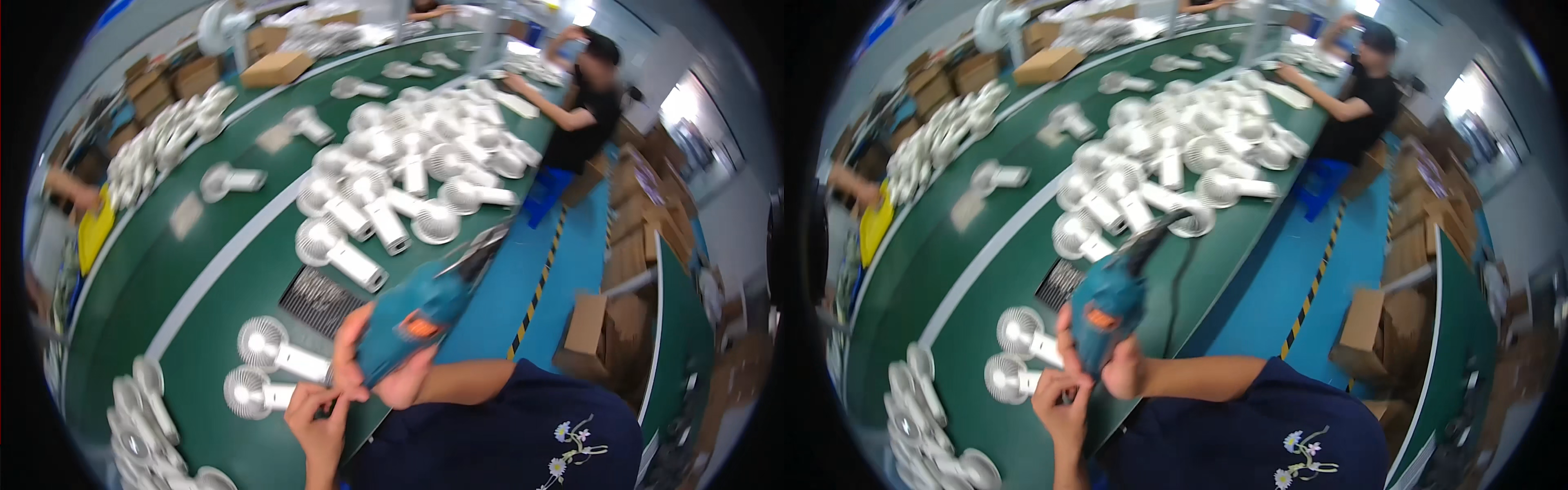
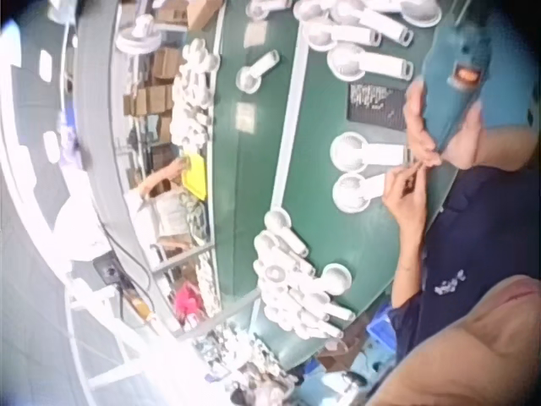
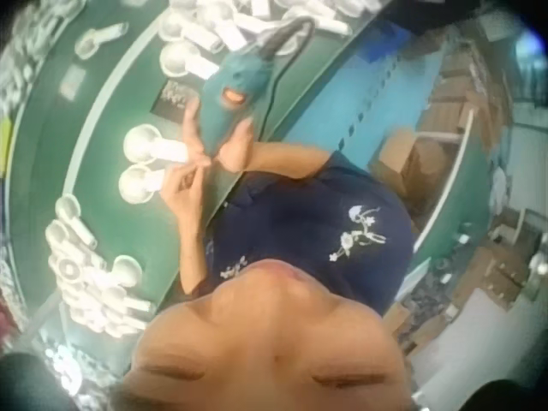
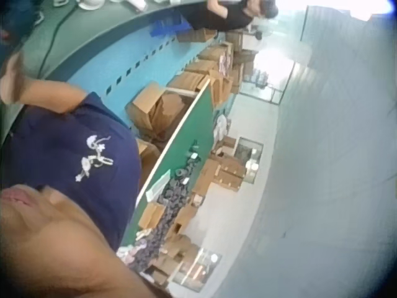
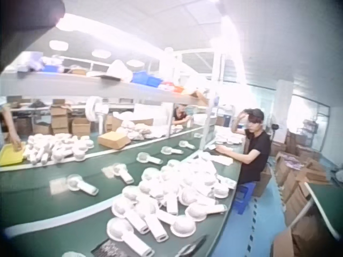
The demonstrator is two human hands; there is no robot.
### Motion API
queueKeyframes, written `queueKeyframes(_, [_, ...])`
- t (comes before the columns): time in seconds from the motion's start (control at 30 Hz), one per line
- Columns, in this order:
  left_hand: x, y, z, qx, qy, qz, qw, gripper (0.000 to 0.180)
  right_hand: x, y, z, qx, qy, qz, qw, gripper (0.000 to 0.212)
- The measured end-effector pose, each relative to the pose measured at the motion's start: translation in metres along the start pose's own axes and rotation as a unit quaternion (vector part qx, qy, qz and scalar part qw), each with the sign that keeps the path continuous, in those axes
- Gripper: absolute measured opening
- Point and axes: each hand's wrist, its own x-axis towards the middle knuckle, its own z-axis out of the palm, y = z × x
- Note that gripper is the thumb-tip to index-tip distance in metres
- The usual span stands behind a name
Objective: Assembling portable handheld fans by driving screws into the plastic housing using an electric screwdriver on an assembly line.
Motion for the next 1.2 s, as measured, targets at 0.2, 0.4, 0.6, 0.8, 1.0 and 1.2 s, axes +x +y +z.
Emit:
queueKeyframes(0.2, [-0.006, 0.01, -0.032, 0.183, -0.019, 0.07, 0.98, 0.063, 0.008, 0.03, -0.013, 0.084, -0.054, -0.057, 0.993, 0.091])
queueKeyframes(0.4, [0.001, -0.015, -0.053, 0.296, -0.125, 0.12, 0.939, 0.077, 0.036, 0.016, -0.031, 0.005, -0.05, -0.142, 0.989, 0.077])
queueKeyframes(0.6, [-0.016, -0.038, -0.027, 0.364, -0.067, 0.107, 0.923, 0.072, 0.048, 0.032, -0.028, -0.029, 0.001, -0.126, 0.992, 0.08])
queueKeyframes(0.8, [-0.011, -0.025, -0.019, 0.343, -0.073, 0.053, 0.935, 0.063, 0.058, 0.038, -0.033, -0.027, -0.005, -0.105, 0.994, 0.075])
queueKeyframes(1.0, [-0.007, -0.035, -0.014, 0.347, -0.036, 0.039, 0.936, 0.052, 0.069, 0.029, -0.04, 0.094, -0.147, -0.026, 0.984, 0.085])
queueKeyframes(1.2, [-0.007, -0.038, -0.019, 0.343, -0.021, 0.028, 0.939, 0.05, 0.079, 0.041, -0.032, 0.098, -0.174, -0.025, 0.98, 0.084])
